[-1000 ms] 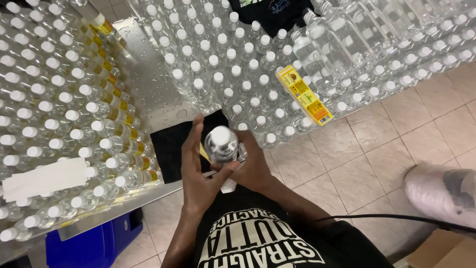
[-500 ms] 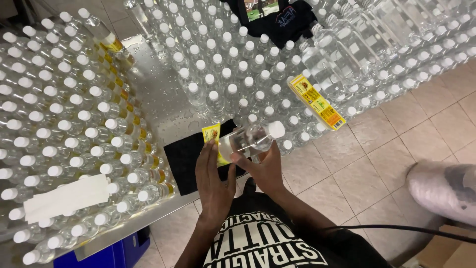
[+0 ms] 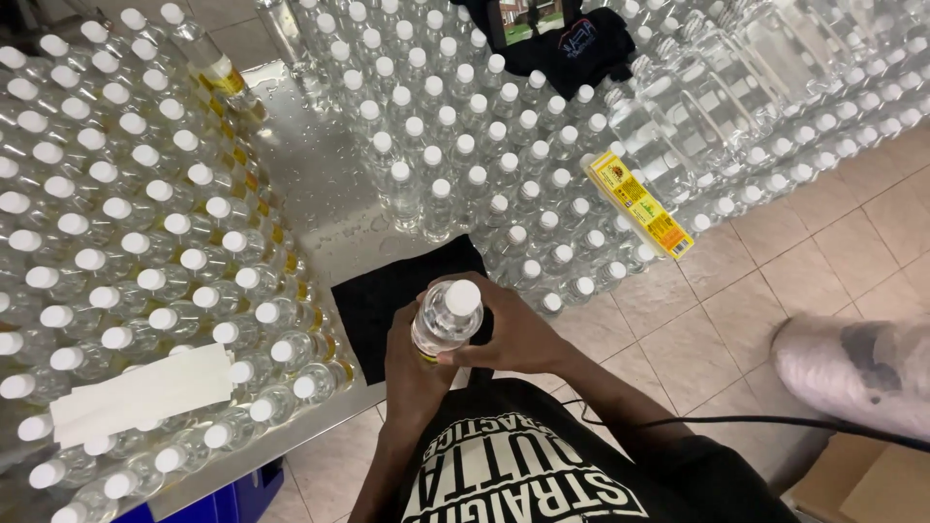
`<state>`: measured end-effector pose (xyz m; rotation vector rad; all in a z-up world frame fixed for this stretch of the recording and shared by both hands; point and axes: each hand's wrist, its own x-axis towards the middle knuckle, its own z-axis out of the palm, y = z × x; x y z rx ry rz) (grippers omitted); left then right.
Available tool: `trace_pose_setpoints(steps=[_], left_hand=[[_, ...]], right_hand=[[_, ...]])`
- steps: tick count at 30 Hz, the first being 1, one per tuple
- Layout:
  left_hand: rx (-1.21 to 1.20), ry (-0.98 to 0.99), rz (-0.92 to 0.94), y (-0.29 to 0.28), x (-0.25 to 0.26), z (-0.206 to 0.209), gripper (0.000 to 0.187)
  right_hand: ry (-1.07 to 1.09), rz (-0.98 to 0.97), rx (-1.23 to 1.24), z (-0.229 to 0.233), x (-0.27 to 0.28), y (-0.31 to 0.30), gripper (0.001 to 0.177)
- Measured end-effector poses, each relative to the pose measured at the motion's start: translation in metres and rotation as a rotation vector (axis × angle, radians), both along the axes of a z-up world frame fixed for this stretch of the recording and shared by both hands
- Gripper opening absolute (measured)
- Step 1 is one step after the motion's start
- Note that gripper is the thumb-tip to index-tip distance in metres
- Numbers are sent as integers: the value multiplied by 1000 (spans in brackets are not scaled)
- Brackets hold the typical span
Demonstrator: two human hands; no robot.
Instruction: Manually applying adhesive labels to plastic water bottles at a production table.
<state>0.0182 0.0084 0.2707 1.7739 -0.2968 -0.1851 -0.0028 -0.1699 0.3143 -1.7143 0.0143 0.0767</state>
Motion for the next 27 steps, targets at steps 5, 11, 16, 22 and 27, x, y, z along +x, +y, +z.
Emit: trace_pose_setpoints(steps=[5,11,16,22,27], left_hand=[[-74,181,6,4,6,2,64],[-46,355,73,11,14,-28,73],[-108,379,115,19,23,-107,109],[224,19,12,2,13,-271,115],[386,-138,-29,9,15,-305,90]], right_hand=[[31,139,-60,19,16,8,89],[55,119,-217,16,53,7,80],[7,129,-345,26,129,9,83],[-114,146,-644,-35,313,48,84],[-182,31,-670,-181,479,79,83]])
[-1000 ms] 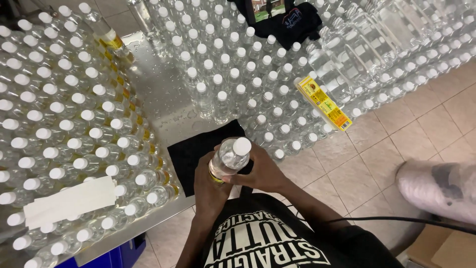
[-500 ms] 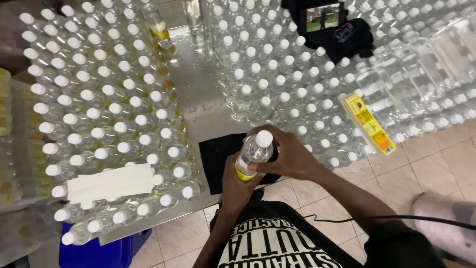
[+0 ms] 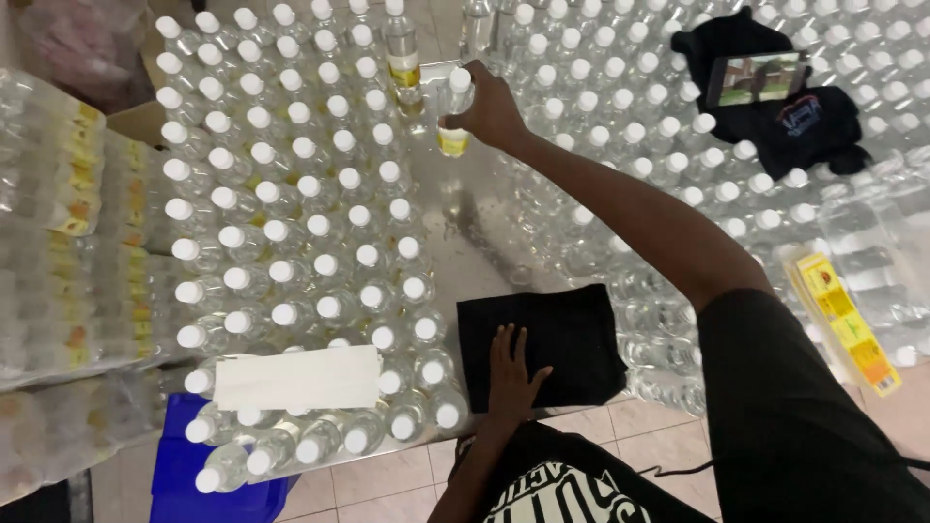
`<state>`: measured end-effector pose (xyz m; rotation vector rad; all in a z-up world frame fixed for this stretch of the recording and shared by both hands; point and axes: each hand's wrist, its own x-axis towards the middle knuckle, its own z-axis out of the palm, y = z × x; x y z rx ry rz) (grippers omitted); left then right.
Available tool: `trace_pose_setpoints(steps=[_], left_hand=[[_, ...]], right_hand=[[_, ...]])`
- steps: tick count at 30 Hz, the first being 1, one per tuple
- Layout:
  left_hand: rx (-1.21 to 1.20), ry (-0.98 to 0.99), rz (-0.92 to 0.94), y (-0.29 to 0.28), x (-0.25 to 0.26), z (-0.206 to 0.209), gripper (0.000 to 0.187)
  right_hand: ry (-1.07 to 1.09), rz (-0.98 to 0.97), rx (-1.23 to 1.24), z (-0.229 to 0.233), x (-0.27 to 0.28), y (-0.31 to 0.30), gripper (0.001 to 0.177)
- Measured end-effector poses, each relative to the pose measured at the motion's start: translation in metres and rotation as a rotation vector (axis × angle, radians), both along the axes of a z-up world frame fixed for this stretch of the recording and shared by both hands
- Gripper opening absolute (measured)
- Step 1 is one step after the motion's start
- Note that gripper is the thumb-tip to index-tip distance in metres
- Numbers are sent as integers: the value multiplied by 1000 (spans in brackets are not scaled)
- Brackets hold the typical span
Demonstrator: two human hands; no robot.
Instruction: Manually applying adhesive labels to plastic water bottles at a production table.
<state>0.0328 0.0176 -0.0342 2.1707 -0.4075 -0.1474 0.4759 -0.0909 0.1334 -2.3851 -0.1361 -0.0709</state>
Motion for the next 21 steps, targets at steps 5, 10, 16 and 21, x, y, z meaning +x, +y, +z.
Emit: trace_pose_setpoints(steps=[5,10,16,21], left_hand=[[110,-111,-52,4,-2,2,62],[132,-95,-84,2,-3,-9,60],[79,-70,-99,2,1,-3,55],[33,-31,-110,0,3,-8,54]], right_hand=[[-79,-145,100,-101,111,28,81],[35,-145,62,-104,145,53,77],[48,-163,116,-114,150,65,90],[138,-168,134,-155,148,54,126]])
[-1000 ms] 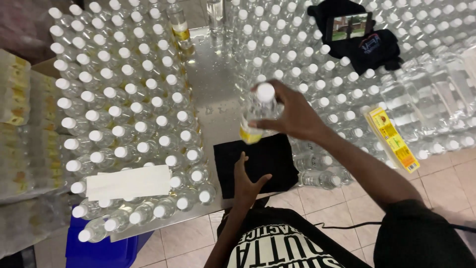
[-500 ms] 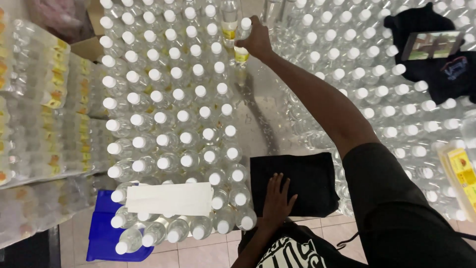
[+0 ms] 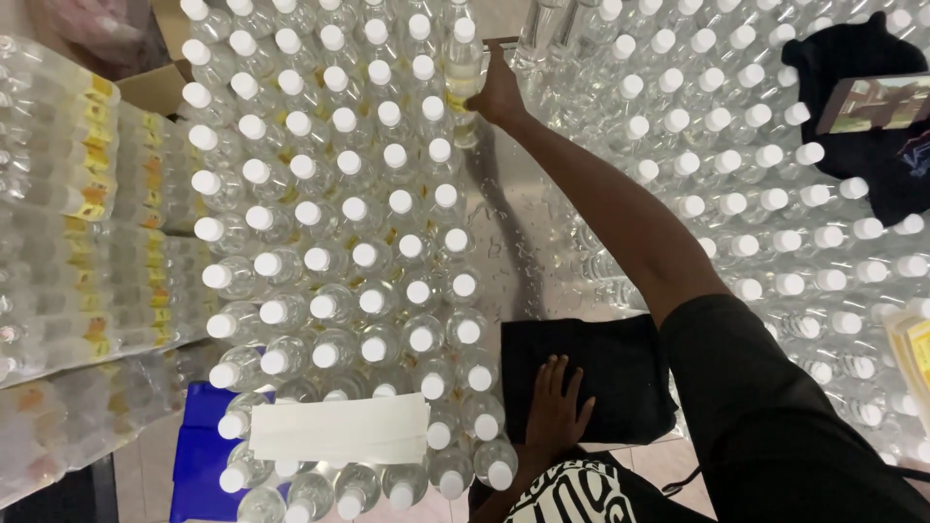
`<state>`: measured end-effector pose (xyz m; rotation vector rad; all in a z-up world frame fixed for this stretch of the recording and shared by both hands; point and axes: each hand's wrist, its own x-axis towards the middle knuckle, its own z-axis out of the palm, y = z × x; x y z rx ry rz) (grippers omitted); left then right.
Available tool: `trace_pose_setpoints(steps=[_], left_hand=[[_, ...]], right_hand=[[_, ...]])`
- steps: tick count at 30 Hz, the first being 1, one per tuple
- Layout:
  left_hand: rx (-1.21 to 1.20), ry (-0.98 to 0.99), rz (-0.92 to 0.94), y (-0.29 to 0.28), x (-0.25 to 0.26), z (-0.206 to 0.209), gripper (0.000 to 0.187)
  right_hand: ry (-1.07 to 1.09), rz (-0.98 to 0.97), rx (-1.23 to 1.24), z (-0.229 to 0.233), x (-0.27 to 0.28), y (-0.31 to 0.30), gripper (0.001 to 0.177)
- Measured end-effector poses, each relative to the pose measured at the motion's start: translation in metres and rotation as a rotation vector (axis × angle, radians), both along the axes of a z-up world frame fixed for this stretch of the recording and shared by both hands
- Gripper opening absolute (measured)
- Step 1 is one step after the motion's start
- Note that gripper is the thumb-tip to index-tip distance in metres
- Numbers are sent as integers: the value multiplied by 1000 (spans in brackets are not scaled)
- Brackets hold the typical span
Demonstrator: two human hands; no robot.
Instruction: Manually applying adhesive labels to plastic water bottles at a production table.
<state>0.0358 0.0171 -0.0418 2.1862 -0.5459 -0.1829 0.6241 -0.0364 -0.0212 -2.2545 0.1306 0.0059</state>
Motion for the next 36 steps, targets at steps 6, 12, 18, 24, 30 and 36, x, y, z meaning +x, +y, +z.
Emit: trace_pose_setpoints(steps=[6,12,18,24,30,36], left_hand=[[15,-41,19,-1,-1,0,53],[10,-49,23,-1,-2,0,52],[46,-61,42,-3,-2,3,51],[47,-12,-3,-2,2,1,50],[-5,-54,33,-4,3,0,48],[51,-48,11,-1,5,0,50]], right_hand=[[-100,139,28,-42,14,-6,130],[-59,144,91,-49,16,-7,111],[75,113,141,-33,9,-4,107],[48,336,-7,-24,22,-30,111],[-156,241,-428,39,21,-38,76],[-249,316,-645,63,31,-46,51]])
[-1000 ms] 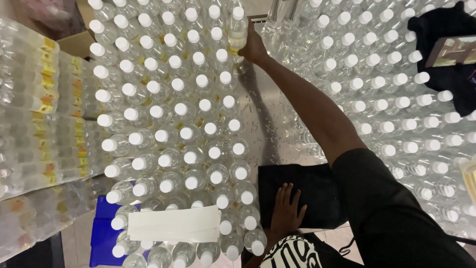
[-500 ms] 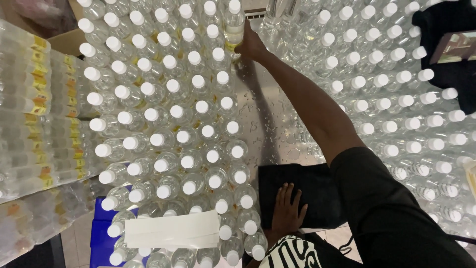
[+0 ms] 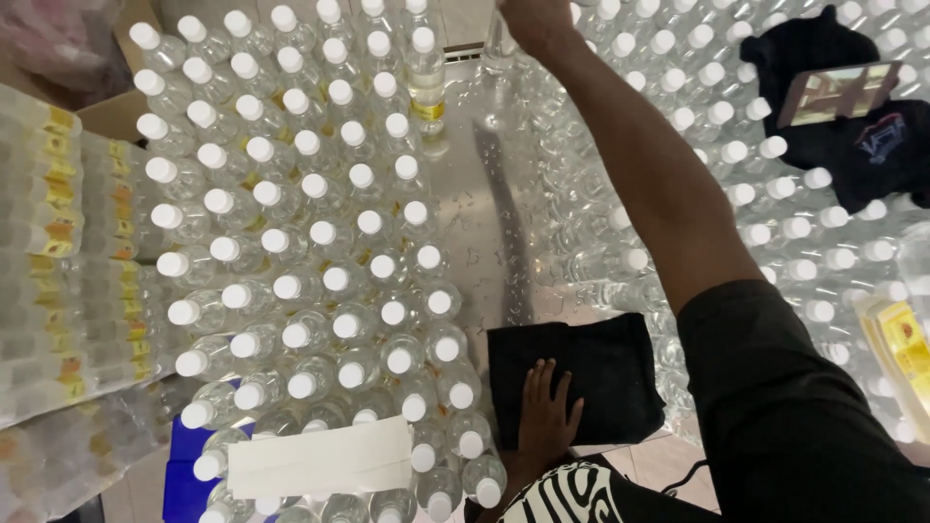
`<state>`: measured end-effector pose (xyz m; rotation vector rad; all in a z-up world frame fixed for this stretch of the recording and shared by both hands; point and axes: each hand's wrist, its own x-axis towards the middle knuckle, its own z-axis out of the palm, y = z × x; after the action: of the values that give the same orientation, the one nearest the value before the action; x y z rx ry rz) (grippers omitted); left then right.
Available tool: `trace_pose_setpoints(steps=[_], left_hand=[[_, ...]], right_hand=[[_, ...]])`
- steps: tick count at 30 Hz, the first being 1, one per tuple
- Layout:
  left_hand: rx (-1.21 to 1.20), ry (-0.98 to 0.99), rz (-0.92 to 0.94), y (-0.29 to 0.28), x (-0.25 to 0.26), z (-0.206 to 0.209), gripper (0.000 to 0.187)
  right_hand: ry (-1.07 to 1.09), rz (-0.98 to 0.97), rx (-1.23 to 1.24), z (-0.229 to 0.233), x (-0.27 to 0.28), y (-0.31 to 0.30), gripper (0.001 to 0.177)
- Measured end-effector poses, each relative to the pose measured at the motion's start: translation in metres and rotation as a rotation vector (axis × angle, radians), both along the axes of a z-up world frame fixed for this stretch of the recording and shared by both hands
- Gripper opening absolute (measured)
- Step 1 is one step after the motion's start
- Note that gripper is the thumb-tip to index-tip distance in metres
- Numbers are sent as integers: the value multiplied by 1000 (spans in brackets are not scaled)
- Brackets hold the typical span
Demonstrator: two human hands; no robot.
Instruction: Manually applying adhesive labels to plastic water bottles at a production table.
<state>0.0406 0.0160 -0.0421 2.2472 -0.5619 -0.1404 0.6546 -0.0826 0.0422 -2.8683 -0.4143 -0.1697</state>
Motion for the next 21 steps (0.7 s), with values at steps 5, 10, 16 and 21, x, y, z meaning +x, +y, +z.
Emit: trace_pose_setpoints(steps=[5,10,16,21], left_hand=[[-4,-26,38,-2,-2,-6,51],[-189,41,157,-4,5,6,56],[-434,-116,385,-15,25,99,65],[-489,-146,468,-15,38,162,99]], right_hand=[[-93,8,-233,34,-14,-49,37],[-22,124,-56,97,-100,-48,39],[392,259,-7,182,-265,-55,40],[706,313,-21,191,-386,-67,43]])
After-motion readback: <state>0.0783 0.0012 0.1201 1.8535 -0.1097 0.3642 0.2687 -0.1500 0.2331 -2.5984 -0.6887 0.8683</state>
